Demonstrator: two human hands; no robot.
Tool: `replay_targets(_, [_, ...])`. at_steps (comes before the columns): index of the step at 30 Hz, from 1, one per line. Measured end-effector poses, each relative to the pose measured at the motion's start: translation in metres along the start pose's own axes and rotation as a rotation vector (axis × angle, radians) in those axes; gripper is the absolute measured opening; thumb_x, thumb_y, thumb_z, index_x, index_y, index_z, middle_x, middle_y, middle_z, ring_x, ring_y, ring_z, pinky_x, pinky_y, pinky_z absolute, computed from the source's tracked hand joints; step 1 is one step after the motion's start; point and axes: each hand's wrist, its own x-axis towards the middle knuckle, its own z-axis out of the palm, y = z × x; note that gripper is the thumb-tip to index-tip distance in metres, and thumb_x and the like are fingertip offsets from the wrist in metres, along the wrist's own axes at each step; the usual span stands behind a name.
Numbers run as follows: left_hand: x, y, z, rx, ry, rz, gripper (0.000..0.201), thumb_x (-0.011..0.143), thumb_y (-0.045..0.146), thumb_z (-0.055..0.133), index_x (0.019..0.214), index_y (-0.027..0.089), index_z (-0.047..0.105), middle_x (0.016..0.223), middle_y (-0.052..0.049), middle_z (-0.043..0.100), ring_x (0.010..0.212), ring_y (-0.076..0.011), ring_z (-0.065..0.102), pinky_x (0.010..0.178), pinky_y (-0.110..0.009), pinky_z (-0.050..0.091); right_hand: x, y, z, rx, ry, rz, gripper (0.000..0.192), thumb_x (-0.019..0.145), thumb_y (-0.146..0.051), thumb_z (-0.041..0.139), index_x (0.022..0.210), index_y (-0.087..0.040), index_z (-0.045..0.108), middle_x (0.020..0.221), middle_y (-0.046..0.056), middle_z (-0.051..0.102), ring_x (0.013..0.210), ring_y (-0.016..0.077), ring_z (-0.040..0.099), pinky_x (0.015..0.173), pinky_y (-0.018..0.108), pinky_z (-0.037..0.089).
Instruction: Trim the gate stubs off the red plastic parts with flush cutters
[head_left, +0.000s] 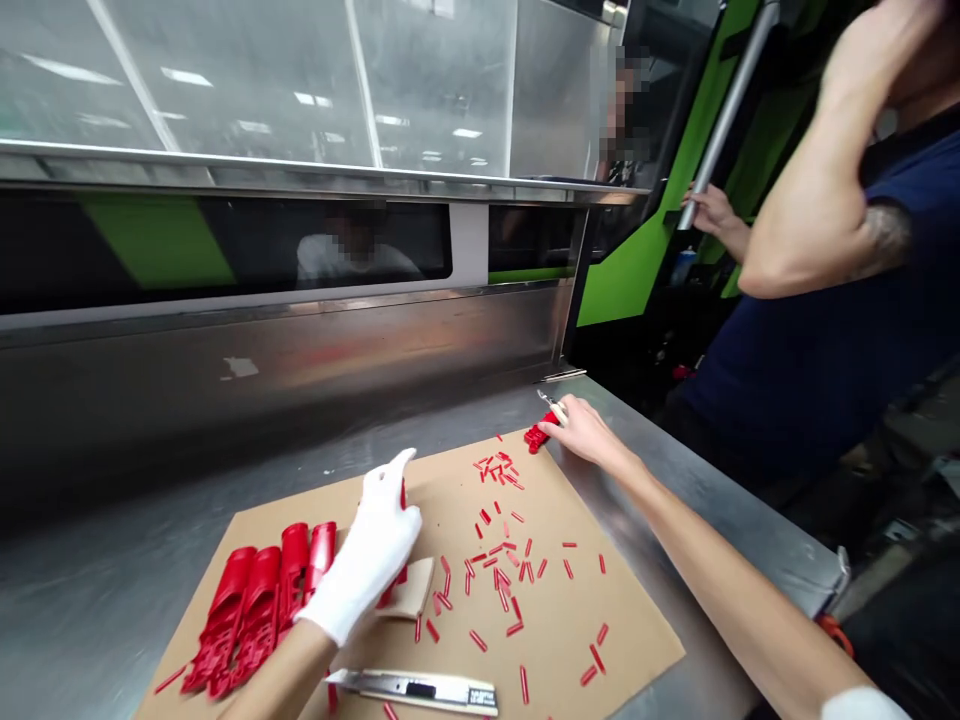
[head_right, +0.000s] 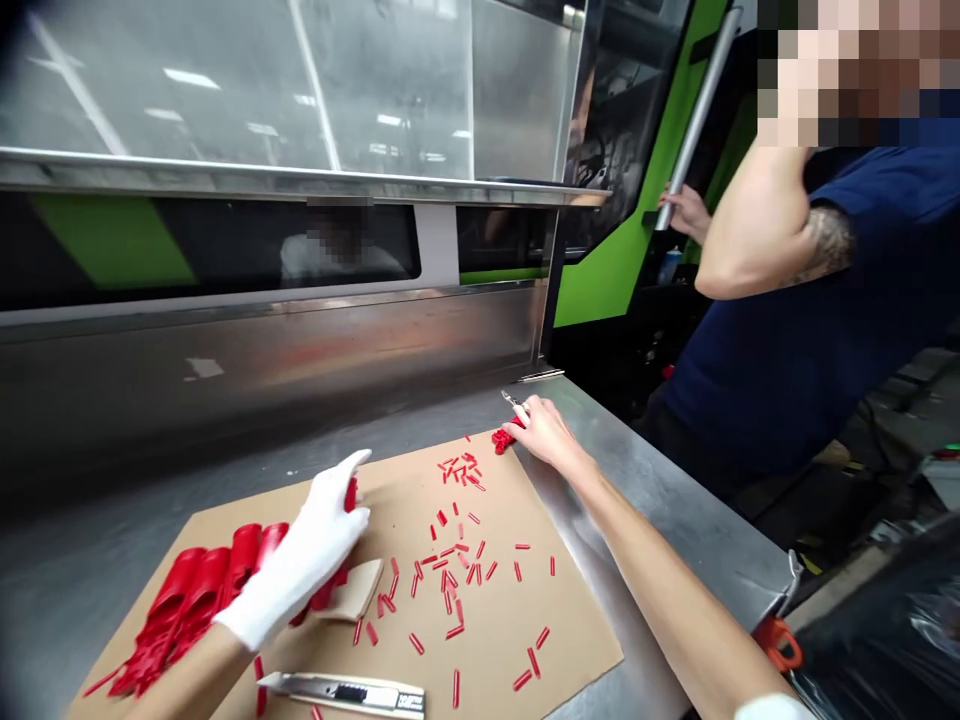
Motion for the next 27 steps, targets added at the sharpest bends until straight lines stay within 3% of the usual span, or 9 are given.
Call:
replay_targets(2, [0.010,-0.007,0.013,0.046,-0.029,0.043,0.067,0.074,0.003,0.044,0.139,0.015,0.055,0.147,-0.018,0.046,0.132,-0.0324,0.049,0.112,-0.046,0.033,0.014,-0.007,0.005,-0.007,-0.041,0.018,0.034,0.099,-0.041,0.065,0.122,-0.016,0.061,0.121,0.009,0.061,0.103,0.0236,0.063,0.089,0.044,0.056])
replay_targets(6, [0.012,-0.017,0.029,0.039,-0.051,0.057,0.057,0.072,0.000,0.051,0.126,0.009,0.063,0.151,-0.023,0.043,0.148,-0.0403,0.026,0.119,-0.057,0.015,0.023,-0.020,0.007,-0.004,-0.082,0.052,0.033,0.099,-0.039,0.065,0.122,-0.016,0.061,0.121,0.009,0.062,0.103,0.0234,0.064,0.089,0.043,0.056])
replay_targets(9, [0.002,-0.011,0.026,-0.092,-0.041,0.043,0.049,0.080,0.011,0.058,0.128,0.016,0.062,0.156,-0.018,0.040,0.152,-0.0356,0.017,0.123,-0.049,0.009,0.011,-0.032,0.004,0.047,-0.051,0.023,0.032,0.099,-0.039,0.065,0.122,-0.016,0.061,0.119,0.009,0.062,0.101,0.0229,0.064,0.087,0.043,0.056])
replay_targets(11, [-0.011,0.001,0.018,-0.222,-0.053,-0.004,0.047,0.088,0.026,0.058,0.135,0.020,0.057,0.156,-0.016,0.041,0.151,-0.0331,0.023,0.123,-0.047,0.015,-0.008,-0.048,0.001,0.125,-0.031,-0.058,0.032,0.100,-0.041,0.064,0.119,-0.015,0.061,0.112,0.007,0.063,0.096,0.0218,0.064,0.085,0.041,0.056])
replay_targets(15, [-0.047,0.028,-0.001,-0.550,-0.241,-0.156,0.055,0.097,0.057,0.042,0.130,0.018,0.061,0.124,-0.020,0.067,0.120,-0.0352,0.061,0.091,-0.048,0.054,-0.073,-0.097,0.000,0.373,-0.058,-0.345,0.041,0.096,-0.051,0.066,0.119,-0.020,0.053,0.110,0.005,0.065,0.092,0.0198,0.065,0.083,0.035,0.055])
replay_targets(17, [-0.066,0.036,-0.008,-0.786,-0.329,-0.224,0.058,0.098,0.061,0.038,0.122,0.017,0.067,0.109,-0.017,0.071,0.105,-0.0313,0.068,0.082,-0.042,0.056,-0.108,-0.123,0.001,0.490,-0.110,-0.519,0.056,0.081,-0.055,0.081,0.116,-0.022,0.053,0.124,0.007,0.062,0.102,0.0218,0.065,0.087,0.033,0.054])
replay_targets(19, [-0.086,0.038,-0.010,-1.152,-0.333,-0.326,0.047,0.098,0.055,0.048,0.118,0.019,0.069,0.101,-0.012,0.072,0.096,-0.0261,0.069,0.081,-0.036,0.056,-0.136,-0.143,0.001,0.579,-0.148,-0.693,0.063,0.070,-0.057,0.089,0.108,-0.022,0.055,0.134,0.010,0.058,0.119,0.0258,0.059,0.098,0.035,0.051])
replay_targets(22, [-0.114,0.037,-0.013,-1.559,-0.270,-0.474,0.028,0.093,0.041,0.065,0.108,0.019,0.071,0.088,-0.007,0.070,0.083,-0.0219,0.068,0.079,-0.033,0.055,-0.160,-0.162,0.001,0.732,-0.215,-0.914,0.056,0.073,-0.051,0.089,0.106,-0.021,0.056,0.139,0.013,0.055,0.133,0.0279,0.050,0.105,0.038,0.047])
replay_targets(27, [-0.141,0.038,-0.025,-1.683,-0.158,-0.556,0.018,0.091,0.036,0.068,0.090,0.018,0.070,0.074,-0.002,0.063,0.069,-0.0176,0.063,0.074,-0.032,0.055,-0.172,-0.174,0.000,0.900,-0.427,-0.868,0.047,0.077,-0.025,0.088,0.105,-0.023,0.051,0.142,0.011,0.052,0.129,0.0237,0.055,0.104,0.035,0.048])
